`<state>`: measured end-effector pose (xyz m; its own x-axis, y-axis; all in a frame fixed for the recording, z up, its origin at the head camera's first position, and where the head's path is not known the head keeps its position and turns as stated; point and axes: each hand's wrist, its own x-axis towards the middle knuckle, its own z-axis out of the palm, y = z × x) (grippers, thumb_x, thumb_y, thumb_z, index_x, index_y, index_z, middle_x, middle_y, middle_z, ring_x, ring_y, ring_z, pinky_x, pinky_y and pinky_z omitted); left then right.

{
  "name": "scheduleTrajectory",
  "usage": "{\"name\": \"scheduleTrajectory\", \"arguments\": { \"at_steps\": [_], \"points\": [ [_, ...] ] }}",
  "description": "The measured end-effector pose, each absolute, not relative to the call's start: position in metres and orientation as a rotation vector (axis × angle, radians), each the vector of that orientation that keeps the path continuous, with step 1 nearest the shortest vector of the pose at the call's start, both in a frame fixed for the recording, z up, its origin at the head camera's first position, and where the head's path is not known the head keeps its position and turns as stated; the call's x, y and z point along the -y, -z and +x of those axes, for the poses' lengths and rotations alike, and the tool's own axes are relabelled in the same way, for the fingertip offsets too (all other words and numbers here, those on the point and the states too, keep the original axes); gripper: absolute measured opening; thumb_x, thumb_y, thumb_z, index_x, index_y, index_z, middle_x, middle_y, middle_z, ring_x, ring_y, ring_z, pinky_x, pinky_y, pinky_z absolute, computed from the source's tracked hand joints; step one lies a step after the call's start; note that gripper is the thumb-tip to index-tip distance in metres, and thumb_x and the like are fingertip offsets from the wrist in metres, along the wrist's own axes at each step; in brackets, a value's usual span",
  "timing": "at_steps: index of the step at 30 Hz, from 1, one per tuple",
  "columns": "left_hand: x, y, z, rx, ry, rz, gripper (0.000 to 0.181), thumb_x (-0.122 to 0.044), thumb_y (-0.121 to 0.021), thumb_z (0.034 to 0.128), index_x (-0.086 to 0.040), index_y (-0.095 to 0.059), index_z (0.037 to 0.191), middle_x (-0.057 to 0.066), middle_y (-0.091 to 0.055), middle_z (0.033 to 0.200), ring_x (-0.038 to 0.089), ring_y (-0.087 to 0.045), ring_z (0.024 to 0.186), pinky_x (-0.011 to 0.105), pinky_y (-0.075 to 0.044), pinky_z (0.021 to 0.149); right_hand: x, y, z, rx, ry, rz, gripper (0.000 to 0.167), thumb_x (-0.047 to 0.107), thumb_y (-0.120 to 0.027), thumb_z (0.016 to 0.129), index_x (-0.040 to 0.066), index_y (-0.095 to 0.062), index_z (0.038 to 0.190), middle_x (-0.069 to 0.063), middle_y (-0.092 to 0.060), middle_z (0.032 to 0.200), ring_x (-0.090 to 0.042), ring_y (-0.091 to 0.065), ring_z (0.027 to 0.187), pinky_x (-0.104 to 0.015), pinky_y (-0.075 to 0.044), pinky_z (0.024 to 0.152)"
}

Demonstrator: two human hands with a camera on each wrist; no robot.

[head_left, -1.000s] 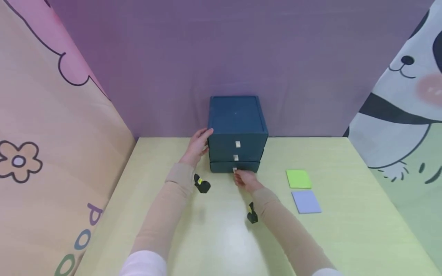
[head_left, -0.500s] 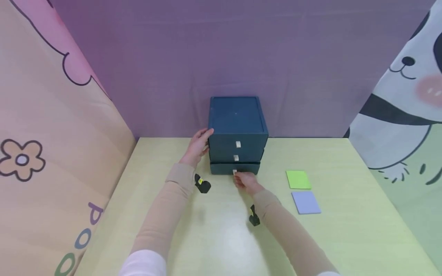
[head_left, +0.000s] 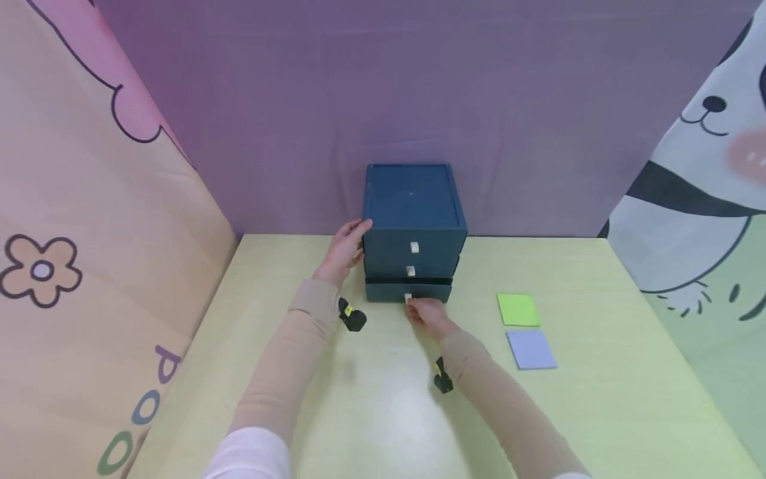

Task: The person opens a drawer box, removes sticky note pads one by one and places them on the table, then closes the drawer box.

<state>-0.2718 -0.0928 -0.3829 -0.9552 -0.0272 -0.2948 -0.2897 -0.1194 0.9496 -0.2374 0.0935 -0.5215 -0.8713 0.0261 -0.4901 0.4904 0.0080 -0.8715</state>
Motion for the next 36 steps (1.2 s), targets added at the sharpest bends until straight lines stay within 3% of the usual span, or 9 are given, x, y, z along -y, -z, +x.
{"name": "scheduleTrajectory", "arguments": {
  "at_steps": [8,17,28,36],
  "points": [
    [0.092,0.386,-0.271,-1.956,-2.194,-0.339,0.062,-0.041,-0.059,0.092,-0.02,-0.036,0.146,0.002,-0.034,0.151,0.029,-0.037,0.133,0.043,-0.038,0.103,-0.093,0.506,-0.225,-1.922,1.914,0.563,0.034,0.008,-0.054,0.095,-0.014,-0.052,0.121,-0.02,-0.061,0.105,-0.021,-0.058,0.087,-0.042,-0.046,0.098],
    [0.092,0.388,-0.271,-1.947,-2.19,-0.33,0.063,-0.041,-0.059,0.0921,-0.019,-0.036,0.146,0.002,-0.034,0.151,0.028,-0.038,0.132,0.043,-0.038,0.103,-0.089,0.51,-0.222,-1.999,1.875,0.63,0.031,0.008,-0.056,0.093,-0.013,-0.058,0.116,-0.014,-0.065,0.095,-0.017,-0.059,0.079,-0.035,-0.052,0.082],
    [0.095,0.388,-0.274,-1.975,-2.206,-0.305,0.061,-0.041,-0.059,0.0923,-0.019,-0.037,0.145,0.003,-0.037,0.148,0.029,-0.041,0.126,0.041,-0.04,0.097,-0.089,0.506,-0.223,-2.04,1.804,0.647,0.03,0.009,-0.059,0.091,-0.01,-0.06,0.113,-0.012,-0.063,0.096,-0.019,-0.058,0.08,-0.033,-0.053,0.082],
    [0.094,0.388,-0.275,-1.975,-2.194,-0.311,0.062,-0.042,-0.059,0.0923,-0.019,-0.037,0.145,0.003,-0.036,0.15,0.028,-0.039,0.131,0.043,-0.038,0.102,-0.09,0.508,-0.224,-2.045,1.807,0.658,0.026,0.009,-0.061,0.09,-0.009,-0.062,0.109,-0.011,-0.063,0.088,-0.016,-0.057,0.07,-0.025,-0.052,0.065]
  ]
}}
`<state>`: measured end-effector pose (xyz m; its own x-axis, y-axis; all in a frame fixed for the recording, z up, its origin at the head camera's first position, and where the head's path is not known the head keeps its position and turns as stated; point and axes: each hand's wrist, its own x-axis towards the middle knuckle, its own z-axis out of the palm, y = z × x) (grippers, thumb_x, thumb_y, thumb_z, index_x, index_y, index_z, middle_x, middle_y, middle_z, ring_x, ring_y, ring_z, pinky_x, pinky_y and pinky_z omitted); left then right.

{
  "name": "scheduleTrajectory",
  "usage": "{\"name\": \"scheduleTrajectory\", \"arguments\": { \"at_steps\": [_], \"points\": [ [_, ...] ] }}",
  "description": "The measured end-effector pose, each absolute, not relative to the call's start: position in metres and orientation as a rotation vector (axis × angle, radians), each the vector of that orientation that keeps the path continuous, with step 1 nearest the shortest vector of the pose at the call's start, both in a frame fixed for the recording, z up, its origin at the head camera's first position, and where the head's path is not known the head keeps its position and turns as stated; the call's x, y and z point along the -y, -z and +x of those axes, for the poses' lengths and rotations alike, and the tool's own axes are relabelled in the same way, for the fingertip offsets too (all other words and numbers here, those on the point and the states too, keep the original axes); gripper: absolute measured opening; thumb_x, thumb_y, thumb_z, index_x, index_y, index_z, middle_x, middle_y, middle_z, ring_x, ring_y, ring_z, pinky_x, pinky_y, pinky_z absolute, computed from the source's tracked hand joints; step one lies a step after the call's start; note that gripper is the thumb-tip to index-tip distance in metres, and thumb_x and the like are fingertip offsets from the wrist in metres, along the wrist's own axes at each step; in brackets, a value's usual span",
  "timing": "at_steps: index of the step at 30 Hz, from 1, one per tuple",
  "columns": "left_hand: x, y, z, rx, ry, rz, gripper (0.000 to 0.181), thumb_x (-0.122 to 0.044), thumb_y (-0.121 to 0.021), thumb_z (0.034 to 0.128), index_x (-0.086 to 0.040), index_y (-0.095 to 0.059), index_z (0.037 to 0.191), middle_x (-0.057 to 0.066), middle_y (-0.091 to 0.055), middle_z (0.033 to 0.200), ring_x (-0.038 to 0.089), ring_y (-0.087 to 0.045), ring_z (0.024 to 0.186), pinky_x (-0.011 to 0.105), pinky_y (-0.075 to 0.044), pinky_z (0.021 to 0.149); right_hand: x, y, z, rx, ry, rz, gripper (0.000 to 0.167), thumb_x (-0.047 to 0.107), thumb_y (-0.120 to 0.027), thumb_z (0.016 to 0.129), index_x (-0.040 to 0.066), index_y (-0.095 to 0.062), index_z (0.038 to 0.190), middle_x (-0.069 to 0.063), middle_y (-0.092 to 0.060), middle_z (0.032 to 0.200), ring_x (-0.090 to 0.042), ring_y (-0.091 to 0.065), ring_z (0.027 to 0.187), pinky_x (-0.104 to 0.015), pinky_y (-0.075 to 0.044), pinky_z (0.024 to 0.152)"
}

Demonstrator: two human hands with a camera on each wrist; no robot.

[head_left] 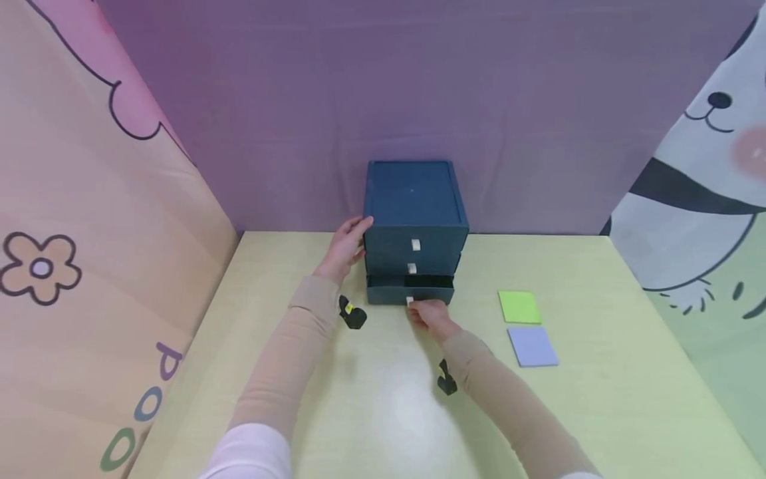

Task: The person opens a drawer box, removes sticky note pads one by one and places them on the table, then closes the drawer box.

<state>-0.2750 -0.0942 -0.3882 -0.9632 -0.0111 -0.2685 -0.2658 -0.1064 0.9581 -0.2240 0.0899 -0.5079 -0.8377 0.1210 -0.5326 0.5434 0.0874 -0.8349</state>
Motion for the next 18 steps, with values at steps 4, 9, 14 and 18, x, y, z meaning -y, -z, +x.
{"name": "scheduleTrajectory", "arguments": {
  "at_steps": [4,9,14,18],
  "points": [
    [0.0937,0.3879,-0.2748,-1.971,-2.196,-0.317,0.061,-0.041,-0.058,0.0925,-0.019,-0.038,0.145,0.003,-0.036,0.15,0.029,-0.039,0.13,0.042,-0.039,0.1,-0.0908,0.5061,-0.2235,-2.034,1.795,0.678,0.026,0.01,-0.061,0.09,-0.008,-0.061,0.11,-0.011,-0.063,0.089,-0.016,-0.057,0.071,-0.024,-0.05,0.064],
    [0.0936,0.3884,-0.2742,-1.963,-2.207,-0.319,0.06,-0.04,-0.059,0.0925,-0.019,-0.038,0.145,0.003,-0.036,0.149,0.029,-0.04,0.128,0.041,-0.039,0.099,-0.0915,0.5057,-0.222,-2.016,1.796,0.688,0.028,0.01,-0.061,0.09,-0.008,-0.061,0.112,-0.012,-0.065,0.093,-0.017,-0.058,0.074,-0.026,-0.051,0.068],
    [0.0935,0.3868,-0.2734,-1.958,-2.211,-0.311,0.06,-0.04,-0.059,0.0927,-0.018,-0.038,0.145,0.003,-0.037,0.149,0.029,-0.04,0.127,0.041,-0.039,0.098,-0.0932,0.506,-0.2219,-2.01,1.785,0.678,0.028,0.012,-0.06,0.091,-0.007,-0.061,0.112,-0.013,-0.065,0.095,-0.018,-0.058,0.075,-0.026,-0.051,0.068],
    [0.0938,0.3863,-0.2726,-1.953,-2.209,-0.315,0.06,-0.04,-0.058,0.0929,-0.019,-0.038,0.145,0.003,-0.036,0.149,0.029,-0.04,0.128,0.039,-0.039,0.095,-0.0946,0.507,-0.2214,-2.019,1.781,0.643,0.027,0.011,-0.061,0.091,-0.008,-0.062,0.109,-0.01,-0.066,0.088,-0.017,-0.058,0.071,-0.026,-0.05,0.065]
  ]
}}
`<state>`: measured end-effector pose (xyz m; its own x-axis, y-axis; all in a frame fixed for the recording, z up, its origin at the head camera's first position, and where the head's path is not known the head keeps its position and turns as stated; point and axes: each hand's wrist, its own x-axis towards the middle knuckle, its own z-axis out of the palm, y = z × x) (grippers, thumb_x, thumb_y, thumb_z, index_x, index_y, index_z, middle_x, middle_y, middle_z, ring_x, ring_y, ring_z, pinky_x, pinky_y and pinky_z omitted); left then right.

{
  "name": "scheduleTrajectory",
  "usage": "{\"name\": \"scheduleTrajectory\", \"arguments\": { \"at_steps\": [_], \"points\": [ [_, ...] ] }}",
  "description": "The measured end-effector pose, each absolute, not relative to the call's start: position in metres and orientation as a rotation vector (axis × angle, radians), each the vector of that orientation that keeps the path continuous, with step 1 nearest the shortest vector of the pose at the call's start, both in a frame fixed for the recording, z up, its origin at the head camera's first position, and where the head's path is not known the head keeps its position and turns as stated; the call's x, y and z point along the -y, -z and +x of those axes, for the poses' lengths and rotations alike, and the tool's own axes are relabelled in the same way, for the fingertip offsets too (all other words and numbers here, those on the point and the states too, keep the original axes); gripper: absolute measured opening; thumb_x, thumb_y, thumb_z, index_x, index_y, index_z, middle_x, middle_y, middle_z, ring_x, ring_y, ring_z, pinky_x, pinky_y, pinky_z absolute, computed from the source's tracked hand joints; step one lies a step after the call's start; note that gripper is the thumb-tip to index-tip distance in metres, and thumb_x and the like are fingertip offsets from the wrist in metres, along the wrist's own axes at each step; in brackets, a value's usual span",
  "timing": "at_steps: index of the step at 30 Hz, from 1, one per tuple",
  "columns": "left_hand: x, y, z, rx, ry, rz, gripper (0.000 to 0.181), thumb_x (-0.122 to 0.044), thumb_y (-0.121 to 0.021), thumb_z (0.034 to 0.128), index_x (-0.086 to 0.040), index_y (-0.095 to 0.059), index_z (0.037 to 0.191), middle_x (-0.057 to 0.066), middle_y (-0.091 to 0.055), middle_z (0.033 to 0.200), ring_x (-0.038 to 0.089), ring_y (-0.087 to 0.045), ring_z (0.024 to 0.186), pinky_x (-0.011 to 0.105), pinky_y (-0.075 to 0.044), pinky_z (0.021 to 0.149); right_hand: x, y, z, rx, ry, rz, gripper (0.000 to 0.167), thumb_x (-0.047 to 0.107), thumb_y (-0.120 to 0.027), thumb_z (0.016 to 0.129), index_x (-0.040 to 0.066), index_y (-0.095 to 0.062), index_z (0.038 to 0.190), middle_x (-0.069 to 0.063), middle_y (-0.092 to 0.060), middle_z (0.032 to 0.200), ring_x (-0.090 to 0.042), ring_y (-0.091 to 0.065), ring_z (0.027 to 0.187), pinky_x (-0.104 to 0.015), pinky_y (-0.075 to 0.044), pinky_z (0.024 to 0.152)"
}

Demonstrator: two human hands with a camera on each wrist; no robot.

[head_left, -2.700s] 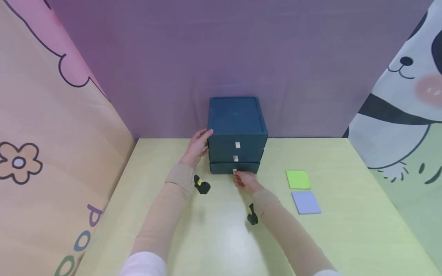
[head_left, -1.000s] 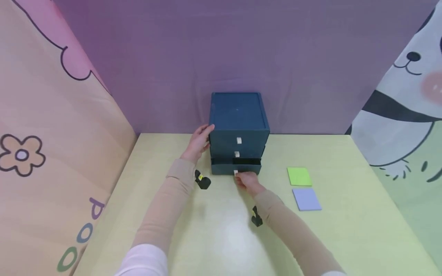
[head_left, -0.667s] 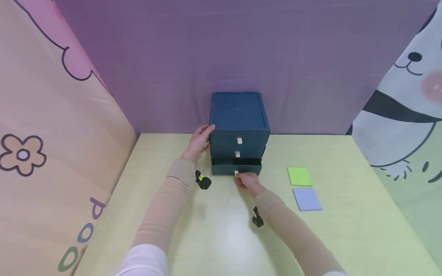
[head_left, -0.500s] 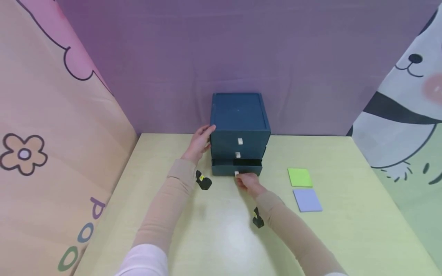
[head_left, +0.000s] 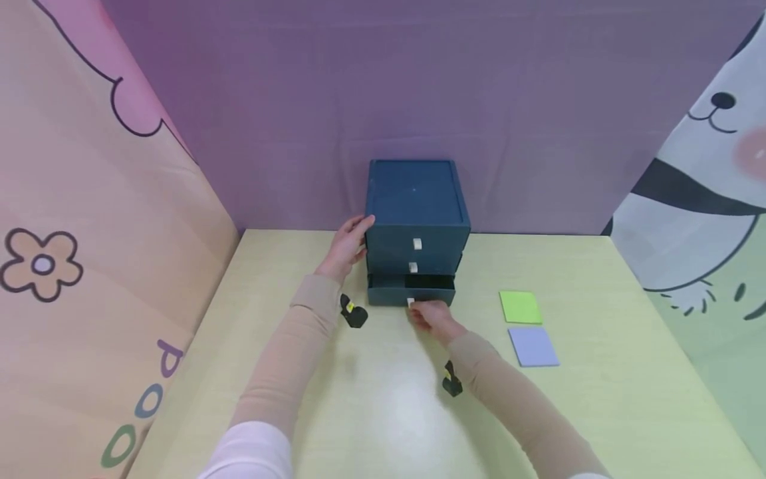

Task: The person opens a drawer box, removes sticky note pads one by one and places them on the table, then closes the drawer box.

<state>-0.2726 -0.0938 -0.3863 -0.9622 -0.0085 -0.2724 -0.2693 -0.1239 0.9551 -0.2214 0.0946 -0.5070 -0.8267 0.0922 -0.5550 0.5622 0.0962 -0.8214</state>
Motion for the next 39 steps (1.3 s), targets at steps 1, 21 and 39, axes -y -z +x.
{"name": "scheduleTrajectory", "arguments": {
  "at_steps": [1,21,39],
  "points": [
    [0.094,0.386,-0.273,-1.953,-2.208,-0.316,0.059,-0.04,-0.058,0.0929,-0.019,-0.038,0.145,0.003,-0.036,0.149,0.029,-0.04,0.128,0.039,-0.039,0.094,-0.095,0.507,-0.221,-2.03,1.779,0.626,0.026,0.011,-0.061,0.091,-0.008,-0.062,0.109,-0.009,-0.066,0.086,-0.016,-0.058,0.07,-0.025,-0.05,0.065],
    [0.095,0.388,-0.273,-1.94,-2.237,-0.315,0.058,-0.039,-0.059,0.0927,-0.018,-0.04,0.144,0.003,-0.039,0.146,0.026,-0.042,0.12,0.034,-0.039,0.087,-0.096,0.507,-0.215,-2.094,1.75,0.5,0.019,0.006,-0.059,0.09,-0.009,-0.063,0.1,-0.006,-0.063,0.076,-0.012,-0.056,0.062,-0.023,-0.049,0.06],
    [0.094,0.388,-0.274,-1.946,-2.221,-0.321,0.059,-0.04,-0.06,0.092,-0.019,-0.04,0.144,0.003,-0.039,0.147,0.028,-0.041,0.125,0.035,-0.04,0.09,-0.103,0.515,-0.209,-2.076,1.74,0.439,0.021,0.006,-0.06,0.089,-0.011,-0.064,0.1,-0.002,-0.063,0.072,-0.011,-0.056,0.062,-0.022,-0.048,0.06]
  ]
}}
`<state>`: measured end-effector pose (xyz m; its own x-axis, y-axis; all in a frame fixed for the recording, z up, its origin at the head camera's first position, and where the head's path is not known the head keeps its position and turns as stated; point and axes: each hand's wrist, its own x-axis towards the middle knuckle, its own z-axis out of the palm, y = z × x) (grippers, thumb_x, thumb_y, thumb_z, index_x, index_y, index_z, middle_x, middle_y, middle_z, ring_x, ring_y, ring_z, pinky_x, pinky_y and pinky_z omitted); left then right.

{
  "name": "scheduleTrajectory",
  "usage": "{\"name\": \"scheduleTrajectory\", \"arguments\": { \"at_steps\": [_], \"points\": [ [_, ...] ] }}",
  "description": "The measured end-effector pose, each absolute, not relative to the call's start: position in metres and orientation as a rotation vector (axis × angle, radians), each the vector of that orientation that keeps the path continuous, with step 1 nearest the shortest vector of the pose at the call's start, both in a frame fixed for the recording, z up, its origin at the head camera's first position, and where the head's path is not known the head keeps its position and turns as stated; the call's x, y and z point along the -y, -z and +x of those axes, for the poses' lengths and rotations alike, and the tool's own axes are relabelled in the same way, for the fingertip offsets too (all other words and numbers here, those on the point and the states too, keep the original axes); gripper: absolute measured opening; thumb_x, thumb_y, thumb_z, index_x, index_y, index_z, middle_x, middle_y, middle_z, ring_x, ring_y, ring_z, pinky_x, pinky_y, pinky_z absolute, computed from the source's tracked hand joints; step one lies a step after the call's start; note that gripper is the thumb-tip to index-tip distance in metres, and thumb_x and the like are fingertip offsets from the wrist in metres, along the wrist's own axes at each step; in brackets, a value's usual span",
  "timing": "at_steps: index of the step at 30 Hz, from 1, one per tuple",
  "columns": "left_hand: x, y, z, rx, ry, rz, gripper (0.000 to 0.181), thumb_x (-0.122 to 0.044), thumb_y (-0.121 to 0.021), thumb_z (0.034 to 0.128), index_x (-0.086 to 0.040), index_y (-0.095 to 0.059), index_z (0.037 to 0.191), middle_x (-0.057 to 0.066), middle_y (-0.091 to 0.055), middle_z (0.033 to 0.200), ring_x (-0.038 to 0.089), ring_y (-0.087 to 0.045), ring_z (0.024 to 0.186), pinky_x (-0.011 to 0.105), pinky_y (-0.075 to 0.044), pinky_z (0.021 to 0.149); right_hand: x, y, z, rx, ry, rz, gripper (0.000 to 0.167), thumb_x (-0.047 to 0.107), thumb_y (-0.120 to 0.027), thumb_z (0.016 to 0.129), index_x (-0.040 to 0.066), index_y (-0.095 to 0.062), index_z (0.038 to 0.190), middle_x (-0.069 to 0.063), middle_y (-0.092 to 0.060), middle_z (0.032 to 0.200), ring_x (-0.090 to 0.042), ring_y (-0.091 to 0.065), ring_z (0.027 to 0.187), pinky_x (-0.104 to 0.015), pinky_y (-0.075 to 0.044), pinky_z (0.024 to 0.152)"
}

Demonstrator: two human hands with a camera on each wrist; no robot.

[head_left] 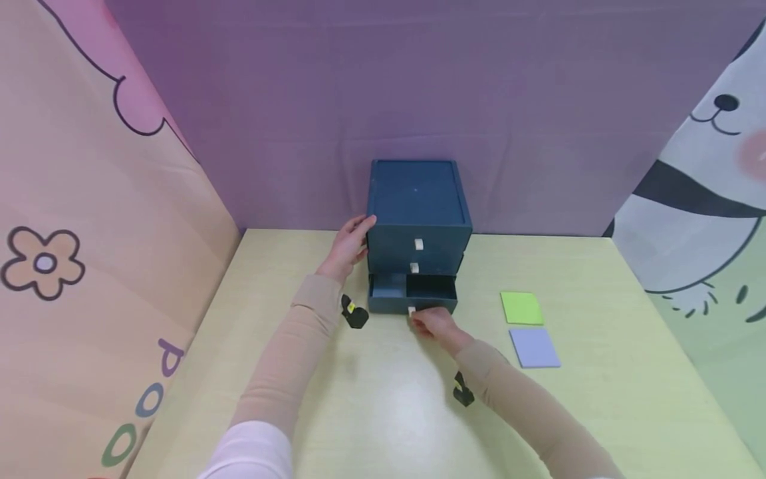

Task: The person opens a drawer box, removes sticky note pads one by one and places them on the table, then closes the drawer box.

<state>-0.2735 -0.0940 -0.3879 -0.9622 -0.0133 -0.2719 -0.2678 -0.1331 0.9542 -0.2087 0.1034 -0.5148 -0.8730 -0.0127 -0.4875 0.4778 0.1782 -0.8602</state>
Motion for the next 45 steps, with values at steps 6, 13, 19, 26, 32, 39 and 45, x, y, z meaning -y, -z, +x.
{"name": "scheduleTrajectory", "arguments": {
  "at_steps": [6,13,19,26,32,39,45],
  "points": [
    [0.094,0.387,-0.273,-1.945,-2.219,-0.33,0.059,-0.04,-0.06,0.0918,-0.019,-0.04,0.144,0.003,-0.038,0.148,0.028,-0.041,0.127,0.036,-0.04,0.091,-0.104,0.513,-0.205,-2.101,1.699,0.404,0.021,0.005,-0.058,0.089,-0.01,-0.065,0.101,-0.002,-0.063,0.074,-0.011,-0.056,0.064,-0.022,-0.049,0.061],
    [0.093,0.387,-0.273,-1.954,-2.208,-0.342,0.059,-0.04,-0.059,0.0923,-0.02,-0.04,0.144,0.003,-0.039,0.147,0.028,-0.041,0.126,0.033,-0.04,0.086,-0.105,0.512,-0.202,-2.12,1.652,0.395,0.022,0.006,-0.058,0.09,-0.011,-0.065,0.101,-0.005,-0.065,0.076,-0.013,-0.056,0.064,-0.024,-0.049,0.061],
    [0.094,0.387,-0.273,-1.952,-2.215,-0.33,0.059,-0.04,-0.059,0.0924,-0.019,-0.039,0.144,0.003,-0.038,0.148,0.028,-0.04,0.128,0.036,-0.04,0.092,-0.105,0.512,-0.2,-2.139,1.632,0.394,0.022,0.007,-0.058,0.09,-0.011,-0.066,0.101,-0.004,-0.064,0.076,-0.013,-0.056,0.064,-0.023,-0.049,0.061],
    [0.094,0.388,-0.273,-1.961,-2.222,-0.325,0.059,-0.041,-0.059,0.0925,-0.019,-0.039,0.144,0.003,-0.036,0.149,0.029,-0.038,0.13,0.04,-0.039,0.097,-0.104,0.514,-0.198,-2.167,1.628,0.384,0.022,0.007,-0.059,0.09,-0.01,-0.067,0.101,-0.004,-0.064,0.075,-0.012,-0.056,0.064,-0.024,-0.05,0.062],
    [0.094,0.386,-0.271,-1.97,-2.2,-0.315,0.06,-0.041,-0.057,0.0932,-0.019,-0.038,0.145,0.003,-0.035,0.15,0.029,-0.038,0.13,0.04,-0.04,0.098,-0.105,0.518,-0.193,-2.202,1.634,0.353,0.018,0.005,-0.058,0.09,-0.011,-0.068,0.091,-0.004,-0.058,0.067,-0.013,-0.052,0.06,-0.024,-0.047,0.058],
    [0.094,0.386,-0.271,-1.96,-2.204,-0.323,0.059,-0.04,-0.058,0.093,-0.019,-0.038,0.145,0.003,-0.036,0.15,0.029,-0.038,0.13,0.04,-0.039,0.099,-0.106,0.515,-0.188,-2.231,1.585,0.319,0.02,0.01,-0.062,0.09,-0.008,-0.07,0.093,-0.008,-0.066,0.076,-0.014,-0.057,0.065,-0.026,-0.051,0.061],
    [0.095,0.386,-0.272,-1.957,-2.199,-0.321,0.06,-0.04,-0.059,0.0927,-0.019,-0.038,0.145,0.003,-0.036,0.149,0.029,-0.038,0.131,0.042,-0.039,0.101,-0.103,0.51,-0.184,-2.253,1.572,0.357,0.021,0.009,-0.061,0.09,-0.011,-0.069,0.094,-0.005,-0.064,0.071,-0.013,-0.055,0.063,-0.023,-0.048,0.059]
  ]
}}
